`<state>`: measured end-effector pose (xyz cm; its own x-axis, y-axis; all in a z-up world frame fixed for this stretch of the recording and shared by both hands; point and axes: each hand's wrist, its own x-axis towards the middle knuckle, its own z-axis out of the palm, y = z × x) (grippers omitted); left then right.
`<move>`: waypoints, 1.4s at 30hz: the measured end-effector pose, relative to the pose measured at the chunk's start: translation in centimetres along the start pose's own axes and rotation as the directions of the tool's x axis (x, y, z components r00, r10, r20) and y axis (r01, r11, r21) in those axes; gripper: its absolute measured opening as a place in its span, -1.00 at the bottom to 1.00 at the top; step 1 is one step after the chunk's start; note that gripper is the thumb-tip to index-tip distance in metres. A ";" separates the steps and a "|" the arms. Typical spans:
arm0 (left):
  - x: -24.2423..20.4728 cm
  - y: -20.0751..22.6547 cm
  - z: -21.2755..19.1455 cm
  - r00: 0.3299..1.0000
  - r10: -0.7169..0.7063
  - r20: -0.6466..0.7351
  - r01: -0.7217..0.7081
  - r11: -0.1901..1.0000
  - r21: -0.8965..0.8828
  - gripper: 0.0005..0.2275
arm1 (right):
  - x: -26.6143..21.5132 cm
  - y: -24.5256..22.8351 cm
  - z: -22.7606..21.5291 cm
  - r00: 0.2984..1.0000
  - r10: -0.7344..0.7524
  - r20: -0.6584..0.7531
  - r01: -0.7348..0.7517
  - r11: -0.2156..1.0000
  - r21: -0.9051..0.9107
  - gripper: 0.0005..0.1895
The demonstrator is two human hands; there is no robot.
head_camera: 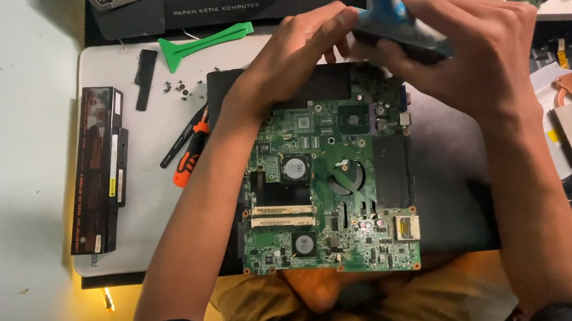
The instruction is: The person uses a screwdriver to remove a component from a laptop motherboard, then uses a brush to clean dust from the board's surface and components.
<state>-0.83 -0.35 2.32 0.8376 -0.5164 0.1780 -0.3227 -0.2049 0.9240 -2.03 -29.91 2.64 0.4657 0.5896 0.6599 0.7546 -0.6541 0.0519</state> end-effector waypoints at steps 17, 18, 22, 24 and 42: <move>0.2 -0.3 0.0 1.000 -0.009 0.005 0.009 0.999 0.040 -0.30 | -0.7 0.5 -0.1 0.980 0.147 0.137 -0.157 0.985 0.071 -0.59; 0.3 -0.5 0.1 1.000 -0.009 0.002 0.009 0.999 0.033 -0.25 | -0.6 0.5 -0.3 0.988 0.123 0.090 -0.127 0.991 0.036 -0.62; 0.1 0.4 0.0 0.995 -0.099 -0.010 0.099 0.993 0.059 -0.20 | 0.2 0.4 -1.7 0.993 0.061 0.099 -0.084 0.965 0.250 -0.63; 0.3 -0.3 0.0 0.997 -0.073 -0.006 0.073 0.995 0.061 -0.21 | 0.1 0.3 -1.6 0.995 0.050 0.090 -0.073 0.959 0.273 -0.64; 0.2 -0.3 0.0 0.995 -0.103 -0.001 0.103 0.992 0.075 -0.22 | 0.3 0.5 -1.1 0.994 0.080 0.079 -0.093 0.979 0.182 -0.58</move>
<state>-0.60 -0.41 2.09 0.8667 -0.4920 0.0823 -0.2672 -0.3185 0.9095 -2.08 -30.58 3.70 0.5597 0.5710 0.6006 0.7794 -0.6089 -0.1475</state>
